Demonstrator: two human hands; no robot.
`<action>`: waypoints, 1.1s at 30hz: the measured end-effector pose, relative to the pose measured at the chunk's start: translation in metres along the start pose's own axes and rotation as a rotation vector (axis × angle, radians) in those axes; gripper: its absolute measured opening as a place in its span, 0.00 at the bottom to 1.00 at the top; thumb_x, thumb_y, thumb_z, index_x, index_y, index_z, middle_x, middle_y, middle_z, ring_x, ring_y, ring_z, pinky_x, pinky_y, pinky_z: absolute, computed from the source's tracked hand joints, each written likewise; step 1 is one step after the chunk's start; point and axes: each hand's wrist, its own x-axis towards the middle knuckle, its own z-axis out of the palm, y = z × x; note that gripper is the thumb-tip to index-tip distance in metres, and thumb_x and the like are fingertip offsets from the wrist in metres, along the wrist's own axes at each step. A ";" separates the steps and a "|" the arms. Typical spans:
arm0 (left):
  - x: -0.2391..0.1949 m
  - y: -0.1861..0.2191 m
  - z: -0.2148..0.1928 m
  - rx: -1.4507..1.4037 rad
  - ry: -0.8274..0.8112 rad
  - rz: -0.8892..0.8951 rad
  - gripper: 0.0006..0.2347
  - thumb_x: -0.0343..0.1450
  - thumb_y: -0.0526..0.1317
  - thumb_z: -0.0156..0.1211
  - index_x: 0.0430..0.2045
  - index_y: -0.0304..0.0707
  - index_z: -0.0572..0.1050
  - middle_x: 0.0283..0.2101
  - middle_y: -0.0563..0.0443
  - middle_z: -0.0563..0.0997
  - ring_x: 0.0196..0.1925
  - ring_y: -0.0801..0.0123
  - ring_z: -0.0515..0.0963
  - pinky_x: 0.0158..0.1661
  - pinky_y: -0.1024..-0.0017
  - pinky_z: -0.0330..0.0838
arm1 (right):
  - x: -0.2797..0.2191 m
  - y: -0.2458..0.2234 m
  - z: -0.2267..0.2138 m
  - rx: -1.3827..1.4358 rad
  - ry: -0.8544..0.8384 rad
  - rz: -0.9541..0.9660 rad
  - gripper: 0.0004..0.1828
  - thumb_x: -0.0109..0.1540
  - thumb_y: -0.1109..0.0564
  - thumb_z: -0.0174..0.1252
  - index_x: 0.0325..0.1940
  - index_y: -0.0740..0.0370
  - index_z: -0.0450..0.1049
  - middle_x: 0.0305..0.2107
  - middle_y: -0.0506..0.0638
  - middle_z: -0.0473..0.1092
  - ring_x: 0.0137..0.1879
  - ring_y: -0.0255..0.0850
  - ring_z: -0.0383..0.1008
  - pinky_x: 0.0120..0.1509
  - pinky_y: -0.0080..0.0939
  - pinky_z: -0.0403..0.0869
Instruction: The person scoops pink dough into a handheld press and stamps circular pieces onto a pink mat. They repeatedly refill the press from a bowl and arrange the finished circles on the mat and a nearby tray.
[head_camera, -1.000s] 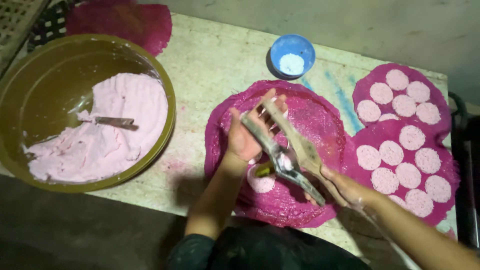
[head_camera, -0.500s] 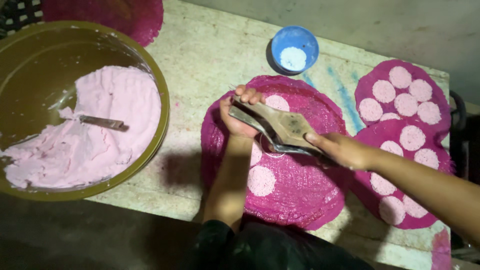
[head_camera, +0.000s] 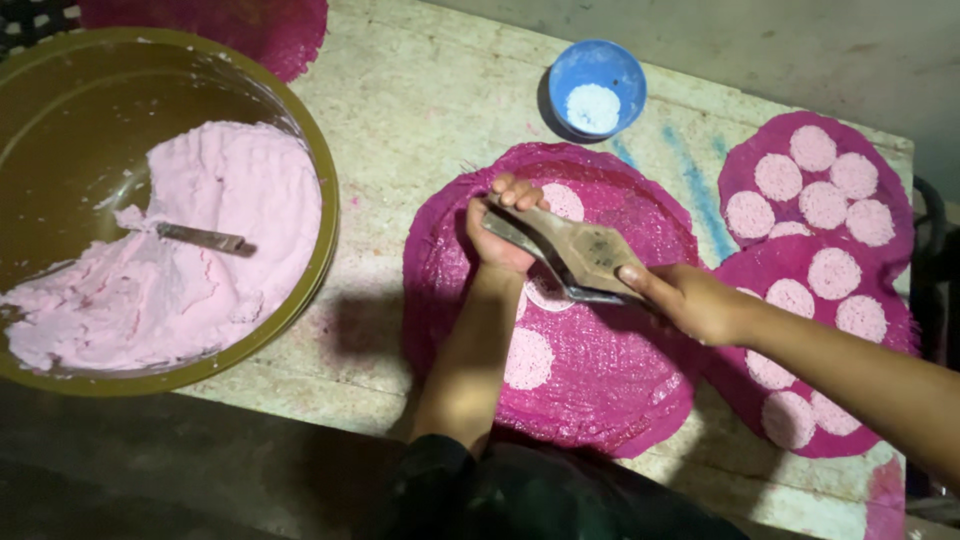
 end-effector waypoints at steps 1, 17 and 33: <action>0.005 -0.001 -0.001 0.014 -0.005 0.002 0.10 0.74 0.50 0.51 0.36 0.46 0.70 0.35 0.57 0.73 0.42 0.68 0.73 0.53 0.63 0.72 | 0.000 -0.001 -0.001 0.003 0.027 0.000 0.48 0.62 0.21 0.31 0.43 0.67 0.78 0.21 0.54 0.74 0.28 0.44 0.77 0.38 0.49 0.76; 0.013 0.036 0.025 0.144 -0.014 -0.060 0.11 0.69 0.51 0.48 0.33 0.46 0.69 0.30 0.59 0.69 0.38 0.69 0.70 0.50 0.64 0.73 | 0.023 -0.005 0.031 0.059 0.081 -0.129 0.41 0.67 0.29 0.32 0.35 0.66 0.77 0.17 0.53 0.71 0.25 0.44 0.76 0.35 0.50 0.76; 0.024 0.015 0.020 0.201 0.144 0.009 0.11 0.67 0.50 0.46 0.30 0.45 0.69 0.28 0.58 0.69 0.34 0.68 0.70 0.44 0.63 0.71 | 0.022 0.003 0.019 0.031 0.147 -0.124 0.37 0.69 0.33 0.35 0.37 0.66 0.77 0.17 0.55 0.71 0.24 0.46 0.75 0.33 0.50 0.75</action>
